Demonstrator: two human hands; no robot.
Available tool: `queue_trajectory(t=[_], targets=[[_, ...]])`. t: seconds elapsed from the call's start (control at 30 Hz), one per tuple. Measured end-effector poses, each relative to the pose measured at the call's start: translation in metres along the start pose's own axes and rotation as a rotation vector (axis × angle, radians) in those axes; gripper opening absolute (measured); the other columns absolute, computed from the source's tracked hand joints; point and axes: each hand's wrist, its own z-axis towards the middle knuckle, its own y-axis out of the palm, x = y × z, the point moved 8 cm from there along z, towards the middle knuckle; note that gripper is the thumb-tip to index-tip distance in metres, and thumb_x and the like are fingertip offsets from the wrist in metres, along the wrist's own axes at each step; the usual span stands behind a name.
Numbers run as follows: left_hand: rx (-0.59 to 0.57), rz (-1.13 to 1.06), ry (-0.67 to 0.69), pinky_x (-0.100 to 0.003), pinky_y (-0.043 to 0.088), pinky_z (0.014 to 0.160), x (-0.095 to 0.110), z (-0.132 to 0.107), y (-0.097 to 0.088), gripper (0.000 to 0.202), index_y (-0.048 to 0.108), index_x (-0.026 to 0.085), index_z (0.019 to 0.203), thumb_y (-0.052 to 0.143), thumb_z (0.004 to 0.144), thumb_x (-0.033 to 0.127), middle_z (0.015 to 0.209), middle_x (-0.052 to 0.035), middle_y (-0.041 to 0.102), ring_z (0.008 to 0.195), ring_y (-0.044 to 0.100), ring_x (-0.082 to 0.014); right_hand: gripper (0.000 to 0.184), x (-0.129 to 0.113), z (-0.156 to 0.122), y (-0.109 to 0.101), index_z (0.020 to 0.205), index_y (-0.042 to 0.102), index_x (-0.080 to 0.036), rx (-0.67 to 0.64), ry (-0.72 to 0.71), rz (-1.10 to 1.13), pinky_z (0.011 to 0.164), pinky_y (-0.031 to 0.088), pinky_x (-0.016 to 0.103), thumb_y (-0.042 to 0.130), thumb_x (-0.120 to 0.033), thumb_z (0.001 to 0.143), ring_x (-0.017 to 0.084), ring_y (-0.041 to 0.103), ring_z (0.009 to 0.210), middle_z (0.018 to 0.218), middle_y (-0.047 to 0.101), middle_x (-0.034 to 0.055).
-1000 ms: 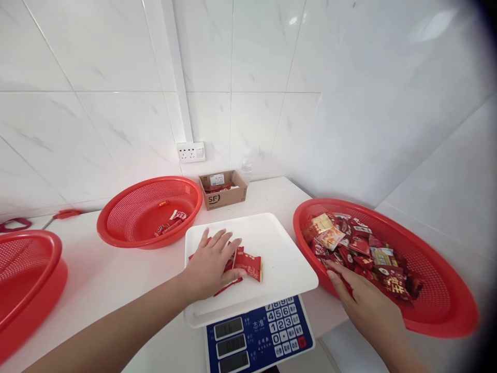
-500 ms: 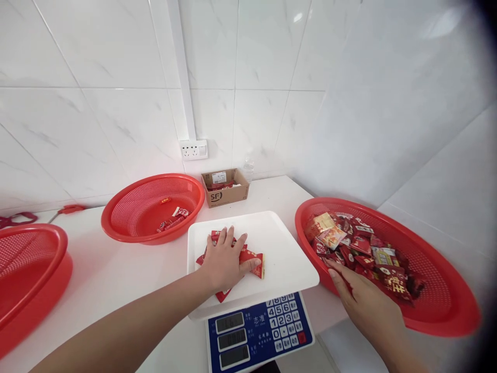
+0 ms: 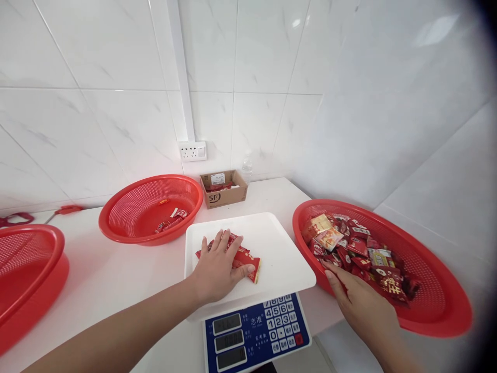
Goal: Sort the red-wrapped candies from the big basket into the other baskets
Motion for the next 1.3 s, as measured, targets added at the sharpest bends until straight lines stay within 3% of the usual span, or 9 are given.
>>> queue_trajectory(t=[0.2,0.37,0.53,0.63,0.73,0.87,1.0,1.1,1.3], targets=[[0.072,0.027,-0.025,-0.061,0.005,0.108,0.004,0.011,0.009,0.076,0.029,0.02,0.143,0.02,0.085,0.068,0.152,-0.018,0.017,0.14,0.01,-0.0322,0.047,-0.001,-0.001,-0.001,0.112,0.064,-0.026,-0.022,0.001,-0.001,0.066,0.055,0.034,0.029,-0.047,0.089,0.024,0.064,0.099,0.111,0.068,0.0015],[0.029,-0.019,0.145,-0.055,0.008,0.111,0.006,0.017,0.006,0.06,0.032,0.023,0.14,0.03,0.09,0.054,0.15,-0.0114,0.027,0.139,0.018,-0.0264,0.044,-0.005,-0.001,-0.006,0.108,0.066,-0.028,0.01,-0.001,-0.009,0.063,0.055,0.033,0.032,-0.047,0.088,0.023,0.065,0.095,0.108,0.069,0.0017],[-0.083,-0.113,0.238,-0.05,0.004,0.113,0.003,0.009,-0.008,0.076,0.01,0.024,0.146,0.047,0.082,0.04,0.155,-0.0078,0.012,0.142,0.002,-0.023,0.044,-0.005,-0.001,-0.006,0.108,0.066,-0.029,0.022,-0.001,-0.012,0.062,0.055,0.032,0.031,-0.047,0.089,0.024,0.066,0.093,0.107,0.07,0.0023],[-0.052,-0.11,0.197,-0.051,0.001,0.113,-0.003,-0.001,-0.016,0.08,0.005,0.025,0.147,0.049,0.082,0.042,0.156,-0.0062,0.005,0.141,-0.003,-0.0235,0.044,0.0,0.0,-0.004,0.109,0.065,-0.028,-0.012,0.021,0.033,0.064,0.055,0.034,0.031,-0.047,0.088,0.025,0.064,0.098,0.111,0.068,0.0019],[-0.039,-0.09,0.143,-0.052,0.003,0.113,-0.009,-0.016,-0.017,0.078,0.006,0.027,0.147,0.047,0.084,0.047,0.156,-0.0051,0.004,0.141,-0.004,-0.0243,0.044,-0.004,0.002,-0.013,0.108,0.064,-0.023,0.062,0.022,0.145,0.074,0.054,0.038,0.035,-0.048,0.087,0.026,0.062,0.102,0.112,0.067,0.0049],[-0.028,-0.148,0.04,-0.051,0.023,0.11,-0.022,-0.04,-0.013,0.068,0.02,0.03,0.144,0.049,0.085,0.045,0.155,-0.0038,0.012,0.141,0.007,-0.0287,0.037,-0.048,0.006,-0.027,0.106,0.064,-0.021,0.119,-0.141,0.332,0.09,0.049,0.038,0.04,-0.043,0.088,0.023,0.06,0.104,0.112,0.067,0.0077],[0.064,-0.221,0.002,-0.042,0.043,0.099,-0.028,-0.059,-0.017,0.045,0.044,0.037,0.13,0.048,0.086,0.035,0.145,-0.001,0.037,0.13,0.039,-0.027,0.031,-0.127,0.007,-0.025,0.111,0.063,-0.022,-0.06,-0.462,0.439,0.094,0.047,0.036,0.043,-0.033,0.09,0.021,0.057,0.109,0.117,0.064,0.0071],[0.107,-0.2,0.033,-0.036,0.048,0.091,-0.026,-0.064,-0.018,0.032,0.059,0.033,0.114,0.042,0.088,0.026,0.124,-0.0029,0.054,0.111,0.054,-0.0236,0.03,-0.174,0.003,-0.02,0.115,0.062,-0.02,-0.173,-0.659,0.446,0.096,0.045,0.036,0.045,-0.026,0.09,0.02,0.053,0.113,0.12,0.061,0.0071],[0.123,-0.173,0.007,-0.036,0.048,0.083,-0.03,-0.062,-0.014,0.028,0.062,0.026,0.107,0.044,0.087,0.023,0.102,-0.0048,0.061,0.095,0.057,-0.0217,0.031,-0.209,-0.005,-0.001,0.116,0.062,-0.018,-0.318,-0.77,0.402,0.098,0.043,0.039,0.051,-0.019,0.087,0.021,0.049,0.114,0.123,0.059,0.007]])
